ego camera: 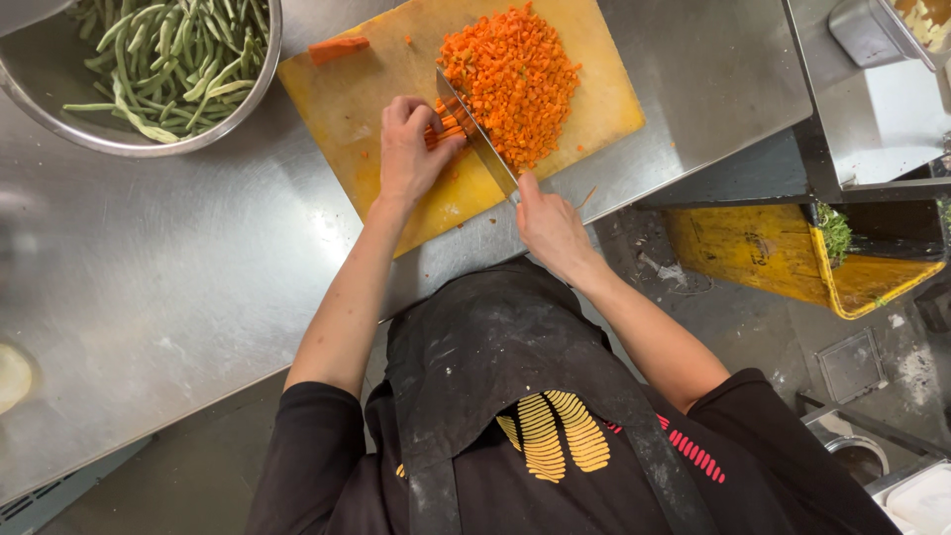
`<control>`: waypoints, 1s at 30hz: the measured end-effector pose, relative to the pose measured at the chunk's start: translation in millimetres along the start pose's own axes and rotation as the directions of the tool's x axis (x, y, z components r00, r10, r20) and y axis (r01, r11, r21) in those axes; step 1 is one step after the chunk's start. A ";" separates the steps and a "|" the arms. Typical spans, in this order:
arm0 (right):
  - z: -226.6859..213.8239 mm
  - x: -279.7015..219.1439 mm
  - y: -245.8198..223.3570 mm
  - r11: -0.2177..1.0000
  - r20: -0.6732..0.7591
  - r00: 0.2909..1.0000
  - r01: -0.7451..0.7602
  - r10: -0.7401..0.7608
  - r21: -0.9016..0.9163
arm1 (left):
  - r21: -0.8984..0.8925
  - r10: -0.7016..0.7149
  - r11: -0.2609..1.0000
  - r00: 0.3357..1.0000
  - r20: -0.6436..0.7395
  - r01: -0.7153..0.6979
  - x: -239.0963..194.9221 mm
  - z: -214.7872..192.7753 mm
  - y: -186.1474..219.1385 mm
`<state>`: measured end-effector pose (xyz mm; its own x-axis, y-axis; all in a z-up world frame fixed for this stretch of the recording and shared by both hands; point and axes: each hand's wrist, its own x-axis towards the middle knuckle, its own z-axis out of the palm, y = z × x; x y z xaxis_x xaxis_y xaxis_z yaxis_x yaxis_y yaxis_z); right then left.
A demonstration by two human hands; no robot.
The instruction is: The person chops carrots into small pieces on a yellow cutting board using a cleaver. After finishing the carrots, the person takes green beans from a metal bowl and begins chopping them on the same board.
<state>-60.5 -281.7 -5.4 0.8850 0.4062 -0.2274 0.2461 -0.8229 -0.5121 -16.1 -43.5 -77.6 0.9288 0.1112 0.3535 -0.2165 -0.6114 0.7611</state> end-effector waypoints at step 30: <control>-23.0 4.6 -40.6 0.998 0.067 0.997 0.034 -0.030 -0.051 | 0.001 0.090 0.996 0.966 0.244 -0.093 -5.1 -19.8 -3.5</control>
<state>-57.4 -255.6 33.4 0.8486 0.4566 -0.2672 0.2956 -0.8281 -0.4763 -26.0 -26.5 -71.2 0.9509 -0.1389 0.2766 -0.3014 -0.6197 0.7246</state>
